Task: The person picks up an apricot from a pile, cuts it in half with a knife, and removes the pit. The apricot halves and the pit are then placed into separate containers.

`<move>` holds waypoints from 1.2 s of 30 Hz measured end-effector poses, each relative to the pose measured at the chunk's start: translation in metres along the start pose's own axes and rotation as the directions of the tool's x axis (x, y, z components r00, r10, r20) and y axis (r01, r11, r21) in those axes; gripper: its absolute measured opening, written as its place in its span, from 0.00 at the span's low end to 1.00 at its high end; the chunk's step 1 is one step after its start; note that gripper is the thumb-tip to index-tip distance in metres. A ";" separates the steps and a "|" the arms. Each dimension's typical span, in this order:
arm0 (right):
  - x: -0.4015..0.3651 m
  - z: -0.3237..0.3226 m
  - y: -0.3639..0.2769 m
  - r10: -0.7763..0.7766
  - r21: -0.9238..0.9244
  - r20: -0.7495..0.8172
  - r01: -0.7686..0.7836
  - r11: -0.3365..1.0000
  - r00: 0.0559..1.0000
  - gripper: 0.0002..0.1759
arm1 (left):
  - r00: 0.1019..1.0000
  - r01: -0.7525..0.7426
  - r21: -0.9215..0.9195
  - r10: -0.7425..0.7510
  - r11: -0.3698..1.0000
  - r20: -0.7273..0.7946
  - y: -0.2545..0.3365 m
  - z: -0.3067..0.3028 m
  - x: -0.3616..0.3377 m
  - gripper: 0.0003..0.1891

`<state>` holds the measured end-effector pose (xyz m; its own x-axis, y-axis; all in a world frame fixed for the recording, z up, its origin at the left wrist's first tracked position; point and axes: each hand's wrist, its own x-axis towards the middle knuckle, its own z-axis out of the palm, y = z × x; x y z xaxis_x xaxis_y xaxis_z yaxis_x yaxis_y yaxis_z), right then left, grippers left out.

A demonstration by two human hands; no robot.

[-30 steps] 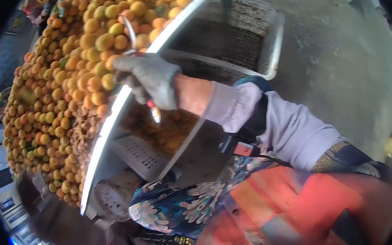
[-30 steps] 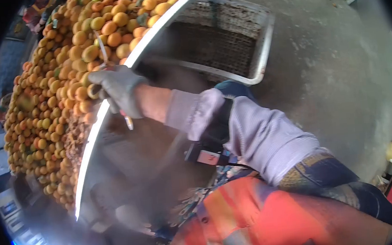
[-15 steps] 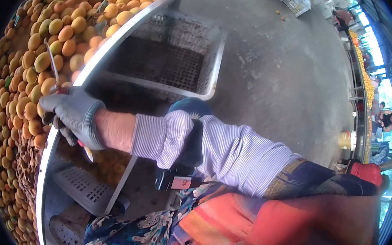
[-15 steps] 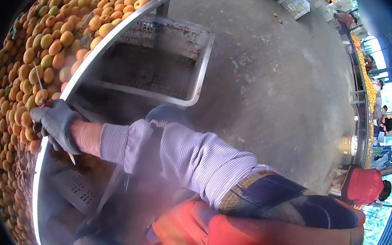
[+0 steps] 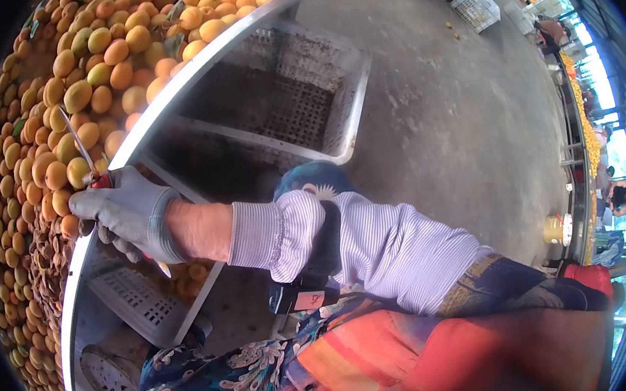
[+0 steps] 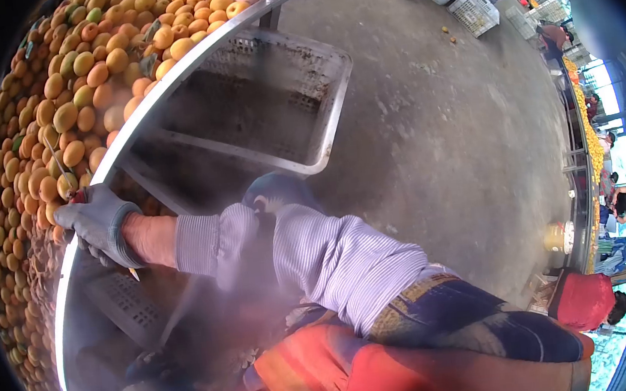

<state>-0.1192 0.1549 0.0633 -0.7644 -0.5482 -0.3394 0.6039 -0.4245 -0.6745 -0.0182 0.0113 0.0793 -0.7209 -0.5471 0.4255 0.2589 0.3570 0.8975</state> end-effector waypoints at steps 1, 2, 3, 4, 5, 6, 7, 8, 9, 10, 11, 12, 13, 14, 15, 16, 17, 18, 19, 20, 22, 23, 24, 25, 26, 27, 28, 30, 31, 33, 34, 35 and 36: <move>-0.001 0.001 0.001 0.002 -0.003 0.008 -0.002 1.000 1.000 0.12 | 1.000 0.001 0.015 0.000 1.000 -0.003 0.002 -0.005 0.000 0.14; 0.001 0.003 0.001 0.002 -0.002 0.022 -0.002 1.000 1.000 0.12 | 1.000 -0.005 0.035 0.005 0.999 -0.006 0.005 -0.011 0.001 0.14; 0.003 0.001 0.004 -0.019 -0.003 0.063 0.019 1.000 0.998 0.12 | 1.000 -0.011 0.055 0.012 0.998 -0.006 0.008 -0.017 0.003 0.14; 0.006 0.002 0.007 -0.016 -0.009 0.080 0.017 1.000 0.997 0.12 | 1.000 -0.014 0.071 0.015 0.997 -0.005 0.011 -0.021 0.003 0.14; 0.006 0.000 0.008 -0.013 -0.025 0.089 0.016 1.000 0.996 0.12 | 1.000 -0.011 0.076 0.011 0.997 -0.007 0.012 -0.021 0.001 0.14; 0.004 0.001 0.007 -0.006 -0.009 0.068 0.007 1.000 0.998 0.11 | 1.000 -0.004 0.065 0.005 0.998 -0.016 0.011 -0.016 -0.003 0.14; 0.002 0.004 0.007 -0.002 -0.002 0.047 0.002 1.000 0.999 0.11 | 0.999 0.002 0.045 0.000 0.999 -0.032 0.011 -0.009 -0.008 0.13; 0.003 0.003 0.008 -0.002 0.002 0.065 0.002 1.000 0.998 0.12 | 0.999 -0.002 0.026 0.004 1.000 -0.050 0.011 -0.001 -0.011 0.13; 0.006 0.005 0.010 -0.007 -0.042 0.055 0.009 0.999 0.998 0.13 | 0.997 -0.013 -0.006 0.013 1.000 -0.070 0.011 0.010 -0.012 0.13; 0.009 0.011 0.015 0.003 -0.004 -0.023 -0.003 1.000 1.000 0.14 | 0.994 -0.023 -0.047 0.018 0.999 -0.106 0.012 0.024 -0.016 0.13; 0.009 0.013 0.017 0.011 0.038 -0.102 -0.007 0.999 0.995 0.15 | 0.990 -0.035 -0.086 0.022 0.996 -0.140 0.014 0.037 -0.018 0.13; 0.005 0.010 0.013 -0.013 -0.026 -0.015 0.013 1.000 1.000 0.16 | 0.987 -0.054 -0.107 0.036 0.993 -0.157 0.017 0.045 -0.015 0.13; 0.003 0.006 0.011 -0.028 -0.081 0.080 0.034 0.996 0.996 0.17 | 0.983 -0.077 -0.115 0.056 0.990 -0.175 0.021 0.048 -0.011 0.12; 0.006 0.007 0.014 -0.014 -0.055 0.087 0.019 0.998 0.996 0.17 | 0.980 -0.098 -0.116 0.075 0.988 -0.187 0.025 0.050 -0.007 0.12; 0.008 0.007 0.014 -0.026 -0.057 0.092 0.031 0.998 0.995 0.17 | 0.978 -0.112 -0.118 0.088 0.987 -0.190 0.028 0.051 -0.005 0.12; 0.008 0.005 0.015 -0.032 -0.082 0.093 0.040 0.996 0.995 0.17 | 0.977 -0.118 -0.119 0.094 0.986 -0.190 0.030 0.053 -0.004 0.12; 0.008 0.005 0.017 -0.037 -0.106 0.094 0.047 0.993 0.995 0.17 | 0.977 -0.123 -0.119 0.099 0.985 -0.188 0.032 0.053 -0.004 0.12; 0.004 0.007 0.012 -0.011 -0.118 0.069 0.019 0.993 0.998 0.17 | 0.976 -0.133 -0.122 0.108 0.984 -0.190 0.034 0.055 -0.003 0.12; 0.003 0.006 0.010 -0.021 -0.112 0.067 0.029 0.993 0.998 0.17 | 0.975 -0.143 -0.122 0.119 0.982 -0.185 0.036 0.055 0.000 0.11; 0.002 0.006 0.010 -0.010 -0.107 0.069 0.017 0.994 0.998 0.17 | 0.975 -0.150 -0.114 0.128 0.982 -0.183 0.038 0.054 0.001 0.11; 0.003 0.008 0.012 0.013 -0.106 0.053 -0.008 0.994 0.998 0.17 | 0.969 -0.169 -0.094 0.148 0.981 -0.198 0.043 0.049 0.004 0.11; 0.002 0.007 0.010 0.014 -0.103 0.058 -0.008 0.995 0.998 0.17 | 0.967 -0.175 -0.086 0.155 0.981 -0.201 0.045 0.048 0.004 0.11; 0.000 0.006 0.008 0.005 -0.099 0.057 0.001 0.995 0.998 0.17 | 0.966 -0.185 -0.075 0.167 0.980 -0.199 0.047 0.045 0.007 0.11; 0.000 0.006 0.007 -0.002 -0.098 0.063 0.008 0.995 0.998 0.17 | 0.962 -0.196 -0.061 0.181 0.979 -0.203 0.049 0.041 0.009 0.10; 0.001 0.006 0.007 0.002 -0.116 0.063 0.005 0.993 0.998 0.16 | 0.958 -0.208 -0.050 0.193 0.977 -0.214 0.051 0.039 0.010 0.10; 0.003 0.008 0.006 -0.002 -0.126 0.073 0.012 0.992 0.997 0.16 | 0.952 -0.221 -0.050 0.204 0.974 -0.230 0.054 0.040 0.012 0.10; 0.002 0.009 0.005 0.024 -0.128 0.038 -0.018 0.992 0.999 0.16 | 0.948 -0.230 -0.059 0.210 0.971 -0.238 0.056 0.044 0.013 0.10; 0.001 0.006 0.007 0.028 -0.114 0.031 -0.024 0.993 0.999 0.15 | 0.938 -0.247 -0.072 0.219 0.966 -0.269 0.059 0.053 0.013 0.10; 0.003 0.007 0.004 0.024 -0.125 0.056 -0.017 0.992 0.998 0.15 | 0.926 -0.269 -0.061 0.240 0.961 -0.291 0.063 0.053 0.016 0.10; -0.001 0.008 0.004 0.069 -0.093 -0.016 -0.071 0.993 0.997 0.13 | 0.910 -0.310 -0.013 0.293 0.951 -0.292 0.073 0.043 0.025 0.09; 0.001 0.005 0.006 0.070 -0.083 -0.004 -0.070 0.994 0.998 0.12 | 0.900 -0.339 0.026 0.332 0.940 -0.282 0.079 0.034 0.033 0.09; -0.001 0.006 0.002 0.038 -0.093 -0.041 -0.042 0.995 0.998 0.11 | 0.888 -0.369 0.062 0.372 0.927 -0.271 0.087 0.026 0.040 0.09; 0.000 0.003 0.002 0.013 -0.063 -0.033 -0.015 0.998 0.999 0.10 | 0.873 -0.397 0.099 0.408 0.913 -0.267 0.094 0.019 0.046 0.09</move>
<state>-0.1172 0.1520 0.0641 -0.7636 -0.5294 -0.3697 0.6000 -0.3704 -0.7091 -0.0392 0.0343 0.1811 -0.3520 -0.5337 0.7689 0.4582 0.6181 0.6387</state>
